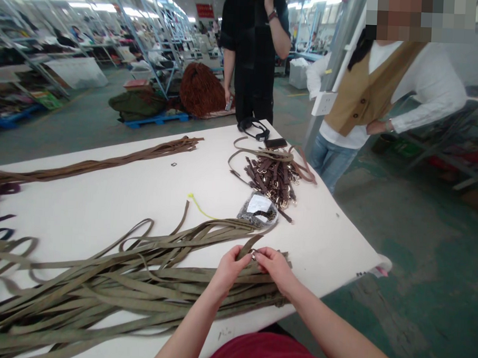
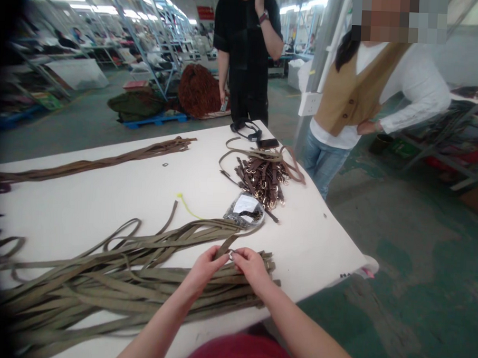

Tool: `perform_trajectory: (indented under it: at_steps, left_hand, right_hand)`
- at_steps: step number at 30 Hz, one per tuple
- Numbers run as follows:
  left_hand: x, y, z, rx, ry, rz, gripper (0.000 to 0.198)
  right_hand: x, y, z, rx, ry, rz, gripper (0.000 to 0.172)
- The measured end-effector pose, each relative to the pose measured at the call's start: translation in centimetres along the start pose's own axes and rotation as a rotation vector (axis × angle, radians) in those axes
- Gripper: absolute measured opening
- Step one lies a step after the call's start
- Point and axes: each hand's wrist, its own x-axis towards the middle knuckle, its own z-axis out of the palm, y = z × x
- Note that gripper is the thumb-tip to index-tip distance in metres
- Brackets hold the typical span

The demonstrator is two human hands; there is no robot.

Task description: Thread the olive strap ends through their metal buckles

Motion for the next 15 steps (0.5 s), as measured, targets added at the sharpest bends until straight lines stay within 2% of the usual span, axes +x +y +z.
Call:
perform_trajectory:
  at_steps: [3,6,8,12,15]
  left_hand:
    - [-0.08,-0.02,-0.36,0.0,-0.052,-0.029,0.032]
    - [-0.15,0.25,-0.76,-0.044,-0.082,-0.073,0.032]
    - [-0.21,0.52,-0.92,-0.068,-0.078,-0.065,0.032]
    - [-0.43,0.93,-0.78,-0.056,-0.101,-0.032,0.034]
    - [-0.52,0.87,-0.5,-0.034,-0.108,-0.019,0.032]
  right_hand:
    - [0.17,-0.41,-0.37,-0.23,0.032,-0.134,0.022]
    - [0.08,-0.62,-0.33,-0.325,0.033,-0.234,0.02]
    - [-0.11,-0.61,-0.14,-0.251,0.013,-0.214,0.022]
    - [-0.6,-0.6,-0.01,0.049,-0.048,-0.027,0.027]
    - [-0.66,-0.98,-0.34,0.105,-0.009,-0.009,0.026]
